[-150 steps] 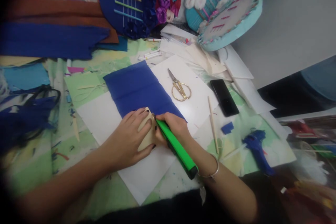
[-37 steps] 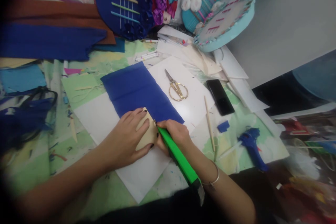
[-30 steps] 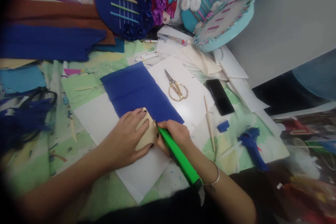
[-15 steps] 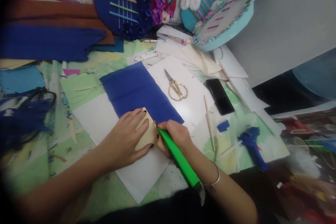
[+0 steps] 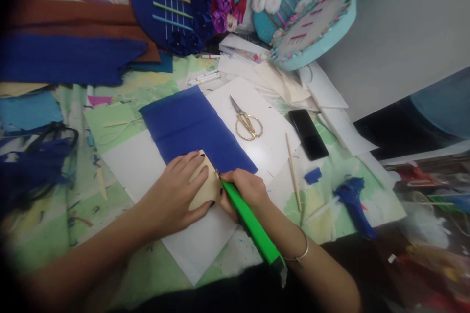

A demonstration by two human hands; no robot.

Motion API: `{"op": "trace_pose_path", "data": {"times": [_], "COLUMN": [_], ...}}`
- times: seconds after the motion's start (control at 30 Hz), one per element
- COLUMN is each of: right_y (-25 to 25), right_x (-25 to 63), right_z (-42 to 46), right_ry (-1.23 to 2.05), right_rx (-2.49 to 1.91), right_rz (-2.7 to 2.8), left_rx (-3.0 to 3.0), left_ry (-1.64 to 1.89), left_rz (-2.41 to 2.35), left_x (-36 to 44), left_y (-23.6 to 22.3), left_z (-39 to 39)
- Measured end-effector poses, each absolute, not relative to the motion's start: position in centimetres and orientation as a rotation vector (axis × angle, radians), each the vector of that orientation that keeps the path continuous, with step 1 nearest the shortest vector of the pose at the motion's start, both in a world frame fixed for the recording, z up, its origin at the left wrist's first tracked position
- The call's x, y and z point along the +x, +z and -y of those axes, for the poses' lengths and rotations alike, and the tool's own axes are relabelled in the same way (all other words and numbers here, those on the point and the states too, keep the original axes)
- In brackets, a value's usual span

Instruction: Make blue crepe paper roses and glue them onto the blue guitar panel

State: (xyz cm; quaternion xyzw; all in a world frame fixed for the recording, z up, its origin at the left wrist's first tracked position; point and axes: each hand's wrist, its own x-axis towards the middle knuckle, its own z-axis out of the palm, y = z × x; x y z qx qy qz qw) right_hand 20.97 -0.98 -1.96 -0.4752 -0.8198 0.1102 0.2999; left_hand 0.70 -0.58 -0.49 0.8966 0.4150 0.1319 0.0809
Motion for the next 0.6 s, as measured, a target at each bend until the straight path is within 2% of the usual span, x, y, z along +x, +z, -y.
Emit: {"op": "trace_pose_path", "data": {"times": [0.13,0.6], "right_y": [-2.03,-1.74], "right_x": [20.99,21.05], "right_z": [1.05,1.21], "right_ry": [0.203,0.202], "right_rx": [-1.205,-1.212], "right_rz": [2.139,2.154], "left_rx": [2.680,2.685], "left_ry": [0.404,0.403], "left_rz": [-1.242,-1.238], "left_x": [0.71,0.80], "left_y": [-0.50,-0.57], "left_z": [0.53,0.49]}}
